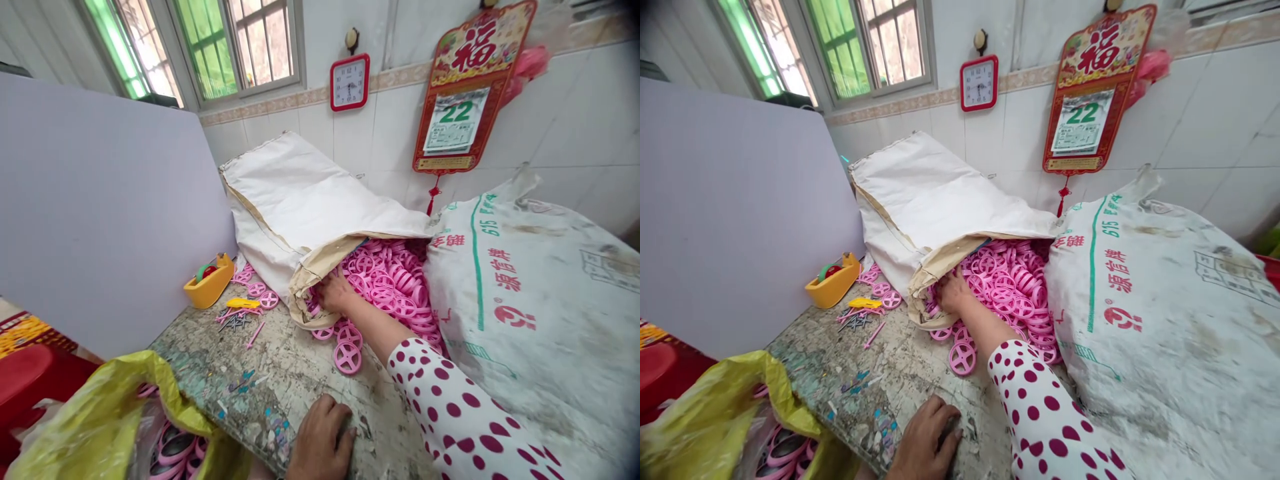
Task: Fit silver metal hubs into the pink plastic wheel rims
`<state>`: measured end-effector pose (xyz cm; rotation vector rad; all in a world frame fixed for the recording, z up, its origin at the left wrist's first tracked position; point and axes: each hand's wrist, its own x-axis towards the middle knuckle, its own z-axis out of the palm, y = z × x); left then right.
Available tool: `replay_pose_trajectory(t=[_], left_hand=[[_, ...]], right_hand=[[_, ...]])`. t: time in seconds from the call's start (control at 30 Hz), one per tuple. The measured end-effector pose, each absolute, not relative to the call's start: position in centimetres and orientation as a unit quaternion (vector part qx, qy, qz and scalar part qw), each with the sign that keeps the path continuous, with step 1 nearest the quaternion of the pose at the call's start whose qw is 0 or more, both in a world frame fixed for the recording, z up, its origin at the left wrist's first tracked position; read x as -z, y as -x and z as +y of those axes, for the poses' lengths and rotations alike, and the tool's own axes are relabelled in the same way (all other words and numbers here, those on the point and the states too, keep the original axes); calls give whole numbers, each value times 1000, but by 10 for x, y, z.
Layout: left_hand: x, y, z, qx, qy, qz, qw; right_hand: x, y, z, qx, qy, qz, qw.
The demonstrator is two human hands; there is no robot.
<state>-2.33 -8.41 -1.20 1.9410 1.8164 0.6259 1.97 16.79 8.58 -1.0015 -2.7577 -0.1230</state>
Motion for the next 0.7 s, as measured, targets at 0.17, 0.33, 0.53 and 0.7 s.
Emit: replay_pose_trajectory(t=[0.17,0.33,0.53,0.7], left_hand=[[15,24,-85,-229,-691,653,210],[11,23,-84,-232,-688,654,211],[6,22,-85,-234,-693,651,202],[5,23,-85,-237,-697,646,201]], right_hand=[[-87,-44,206,22,463,-883,80],[-87,-88,223,-26,556,-830,44],[-75,-114,206,-69,583,-809,32],[-67,-124,176,-56,595,-800,49]])
